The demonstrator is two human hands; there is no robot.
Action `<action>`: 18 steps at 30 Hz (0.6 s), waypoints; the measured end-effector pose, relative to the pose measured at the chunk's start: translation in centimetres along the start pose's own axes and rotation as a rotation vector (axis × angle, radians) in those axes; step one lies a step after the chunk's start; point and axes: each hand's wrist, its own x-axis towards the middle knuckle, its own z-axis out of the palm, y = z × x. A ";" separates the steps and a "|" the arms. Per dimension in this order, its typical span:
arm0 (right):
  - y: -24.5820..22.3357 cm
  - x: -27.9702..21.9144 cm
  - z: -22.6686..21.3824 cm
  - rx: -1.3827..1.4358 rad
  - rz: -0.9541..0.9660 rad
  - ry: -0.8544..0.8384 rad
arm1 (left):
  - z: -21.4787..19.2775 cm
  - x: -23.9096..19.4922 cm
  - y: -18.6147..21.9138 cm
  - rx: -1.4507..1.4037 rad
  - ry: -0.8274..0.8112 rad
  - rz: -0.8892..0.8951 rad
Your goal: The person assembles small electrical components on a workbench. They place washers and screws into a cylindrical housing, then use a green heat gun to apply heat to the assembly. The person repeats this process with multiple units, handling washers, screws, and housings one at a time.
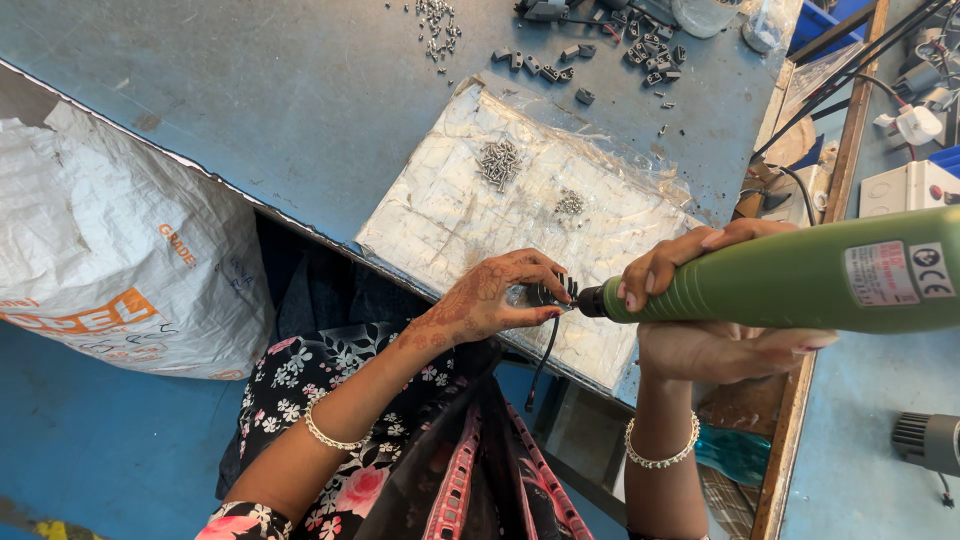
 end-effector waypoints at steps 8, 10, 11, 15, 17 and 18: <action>-0.2 -0.1 0.4 0.076 0.023 0.001 | 0.0 0.0 -0.1 -0.025 0.010 0.015; -0.2 -0.4 0.5 0.038 0.019 0.062 | 0.1 0.0 -0.2 -0.020 0.009 0.022; -0.1 -0.6 0.5 0.008 0.021 0.081 | 0.1 -0.1 -0.2 -0.015 0.009 0.024; 0.8 -0.7 0.5 -0.114 0.001 -0.005 | 0.1 -0.1 -0.2 -0.019 0.006 0.010; 0.7 -0.4 0.5 -0.092 -0.016 -0.068 | 0.1 0.0 -0.1 -0.016 0.011 0.040; 0.6 -0.2 0.5 -0.063 -0.015 -0.086 | 0.1 0.0 -0.1 -0.014 0.012 0.054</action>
